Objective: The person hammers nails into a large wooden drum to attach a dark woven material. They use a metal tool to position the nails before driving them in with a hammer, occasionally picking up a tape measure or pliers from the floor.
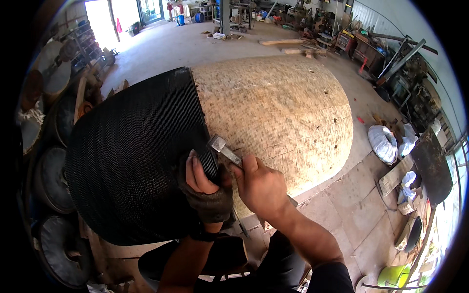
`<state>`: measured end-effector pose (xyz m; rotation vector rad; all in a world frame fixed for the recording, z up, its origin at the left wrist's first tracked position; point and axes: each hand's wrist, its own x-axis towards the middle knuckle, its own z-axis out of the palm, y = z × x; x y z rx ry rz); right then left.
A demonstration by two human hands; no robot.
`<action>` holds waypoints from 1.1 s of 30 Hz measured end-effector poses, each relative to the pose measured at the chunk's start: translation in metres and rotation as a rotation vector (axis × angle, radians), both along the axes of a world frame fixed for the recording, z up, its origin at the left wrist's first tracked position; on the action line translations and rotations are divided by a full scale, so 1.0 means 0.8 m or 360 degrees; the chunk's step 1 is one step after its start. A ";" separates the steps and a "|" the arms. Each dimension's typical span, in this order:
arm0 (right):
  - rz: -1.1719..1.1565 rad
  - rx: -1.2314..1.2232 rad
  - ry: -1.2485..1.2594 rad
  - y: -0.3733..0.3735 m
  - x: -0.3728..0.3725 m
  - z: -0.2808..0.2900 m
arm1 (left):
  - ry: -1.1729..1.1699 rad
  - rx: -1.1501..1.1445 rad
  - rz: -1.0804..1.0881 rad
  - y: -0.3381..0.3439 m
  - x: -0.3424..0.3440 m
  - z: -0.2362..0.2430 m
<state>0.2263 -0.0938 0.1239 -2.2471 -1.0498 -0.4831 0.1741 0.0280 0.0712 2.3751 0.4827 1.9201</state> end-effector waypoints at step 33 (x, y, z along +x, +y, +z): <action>-0.0061 -0.0070 -0.0025 0.004 -0.006 0.004 | 0.0063 0.0041 0.0039 0.001 -0.004 0.003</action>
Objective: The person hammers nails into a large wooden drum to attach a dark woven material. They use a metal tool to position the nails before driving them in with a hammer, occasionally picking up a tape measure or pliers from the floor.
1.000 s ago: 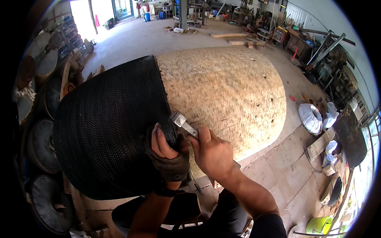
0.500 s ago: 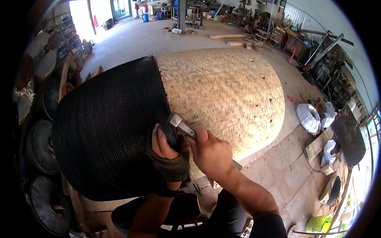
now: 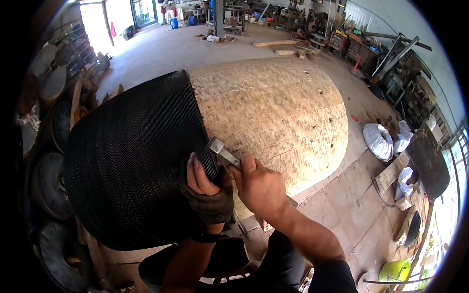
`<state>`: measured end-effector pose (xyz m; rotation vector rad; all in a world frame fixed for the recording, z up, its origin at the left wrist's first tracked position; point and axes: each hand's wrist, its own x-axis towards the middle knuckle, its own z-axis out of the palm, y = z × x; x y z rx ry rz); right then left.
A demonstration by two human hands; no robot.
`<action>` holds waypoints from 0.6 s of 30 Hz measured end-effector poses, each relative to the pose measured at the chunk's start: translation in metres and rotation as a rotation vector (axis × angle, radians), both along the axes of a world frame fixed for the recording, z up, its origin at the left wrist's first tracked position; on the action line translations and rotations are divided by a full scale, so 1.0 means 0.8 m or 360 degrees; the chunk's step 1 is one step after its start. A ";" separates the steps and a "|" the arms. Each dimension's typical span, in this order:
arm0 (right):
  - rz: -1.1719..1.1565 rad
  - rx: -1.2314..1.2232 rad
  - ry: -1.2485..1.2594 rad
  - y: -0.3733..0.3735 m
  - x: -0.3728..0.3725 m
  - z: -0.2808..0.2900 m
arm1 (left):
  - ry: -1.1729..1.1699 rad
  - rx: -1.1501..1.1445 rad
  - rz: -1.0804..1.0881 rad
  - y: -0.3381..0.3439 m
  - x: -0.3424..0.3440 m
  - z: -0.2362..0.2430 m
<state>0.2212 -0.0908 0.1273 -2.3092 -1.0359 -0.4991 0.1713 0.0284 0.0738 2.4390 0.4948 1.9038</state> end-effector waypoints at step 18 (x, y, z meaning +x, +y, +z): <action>0.0056 0.0203 -0.0033 -0.004 -0.001 0.003 | -0.0013 0.0017 -0.0011 0.000 0.003 0.000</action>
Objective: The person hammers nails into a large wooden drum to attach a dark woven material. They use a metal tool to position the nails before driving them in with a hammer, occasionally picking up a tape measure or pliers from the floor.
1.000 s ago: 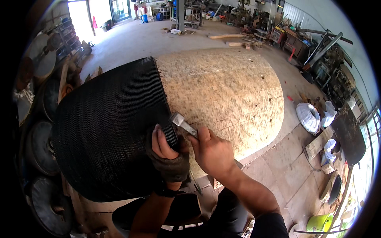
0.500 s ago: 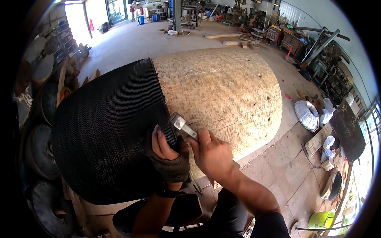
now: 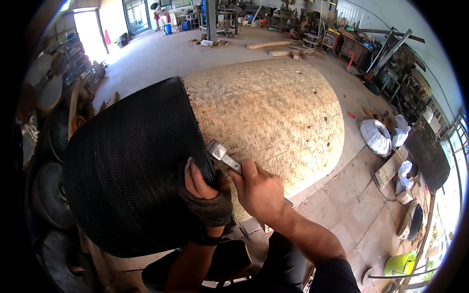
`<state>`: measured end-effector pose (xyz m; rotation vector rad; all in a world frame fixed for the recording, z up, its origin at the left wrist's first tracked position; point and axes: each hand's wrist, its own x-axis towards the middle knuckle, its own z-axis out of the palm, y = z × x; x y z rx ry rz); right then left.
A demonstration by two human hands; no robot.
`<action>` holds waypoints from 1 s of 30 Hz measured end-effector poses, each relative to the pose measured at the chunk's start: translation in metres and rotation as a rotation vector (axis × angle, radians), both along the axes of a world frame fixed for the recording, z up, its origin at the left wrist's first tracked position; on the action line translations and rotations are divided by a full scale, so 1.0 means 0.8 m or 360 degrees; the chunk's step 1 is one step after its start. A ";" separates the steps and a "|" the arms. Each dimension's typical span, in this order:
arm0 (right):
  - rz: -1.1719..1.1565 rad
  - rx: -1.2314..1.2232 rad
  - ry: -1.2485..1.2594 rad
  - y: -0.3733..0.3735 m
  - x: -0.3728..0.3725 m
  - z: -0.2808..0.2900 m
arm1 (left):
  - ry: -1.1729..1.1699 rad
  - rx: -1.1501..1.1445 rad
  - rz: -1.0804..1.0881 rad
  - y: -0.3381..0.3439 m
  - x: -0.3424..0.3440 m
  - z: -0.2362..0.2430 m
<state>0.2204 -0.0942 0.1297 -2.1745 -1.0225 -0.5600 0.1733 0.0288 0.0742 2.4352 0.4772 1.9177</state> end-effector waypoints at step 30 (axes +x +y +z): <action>0.0006 0.0190 0.0159 -0.003 -0.006 -0.004 | -0.0001 -0.0028 -0.0033 -0.002 0.001 0.005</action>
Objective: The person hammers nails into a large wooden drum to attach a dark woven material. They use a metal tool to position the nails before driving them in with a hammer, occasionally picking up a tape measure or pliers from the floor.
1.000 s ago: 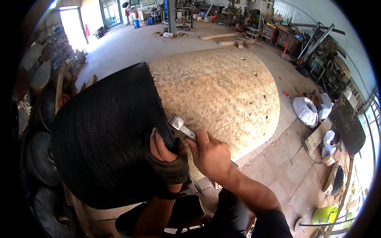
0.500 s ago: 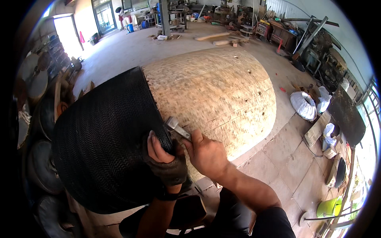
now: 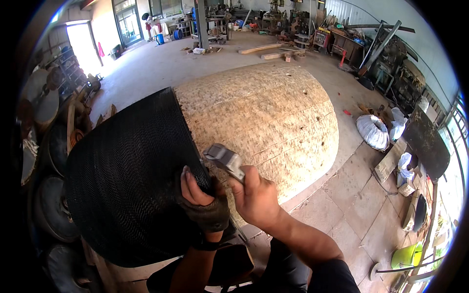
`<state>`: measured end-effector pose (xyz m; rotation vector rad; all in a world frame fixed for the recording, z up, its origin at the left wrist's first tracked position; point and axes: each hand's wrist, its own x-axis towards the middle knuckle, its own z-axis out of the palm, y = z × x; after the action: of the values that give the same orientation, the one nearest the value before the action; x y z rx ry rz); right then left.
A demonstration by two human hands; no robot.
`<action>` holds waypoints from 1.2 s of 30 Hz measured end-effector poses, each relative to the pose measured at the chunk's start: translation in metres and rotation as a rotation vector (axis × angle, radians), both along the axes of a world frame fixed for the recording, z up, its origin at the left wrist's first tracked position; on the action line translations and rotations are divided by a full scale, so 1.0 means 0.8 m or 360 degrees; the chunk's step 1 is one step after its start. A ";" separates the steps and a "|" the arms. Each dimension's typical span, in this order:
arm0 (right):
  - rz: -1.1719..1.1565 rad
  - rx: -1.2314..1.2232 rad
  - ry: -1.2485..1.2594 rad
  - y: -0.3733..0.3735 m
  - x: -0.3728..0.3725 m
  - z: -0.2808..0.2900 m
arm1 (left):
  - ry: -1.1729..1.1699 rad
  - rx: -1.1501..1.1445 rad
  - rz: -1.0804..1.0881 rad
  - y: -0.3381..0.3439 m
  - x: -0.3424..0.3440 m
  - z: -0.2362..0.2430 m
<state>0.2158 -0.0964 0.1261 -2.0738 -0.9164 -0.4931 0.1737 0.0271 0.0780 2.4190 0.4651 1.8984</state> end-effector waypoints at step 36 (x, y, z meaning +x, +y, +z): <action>-0.0052 -0.0250 -0.0047 0.008 0.010 0.003 | 0.0037 -0.0065 -0.0059 0.000 -0.001 -0.006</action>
<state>0.2237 -0.0899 0.1286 -2.2314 -0.9670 -0.4833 0.1732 0.0274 0.0729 2.4091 0.4518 1.8300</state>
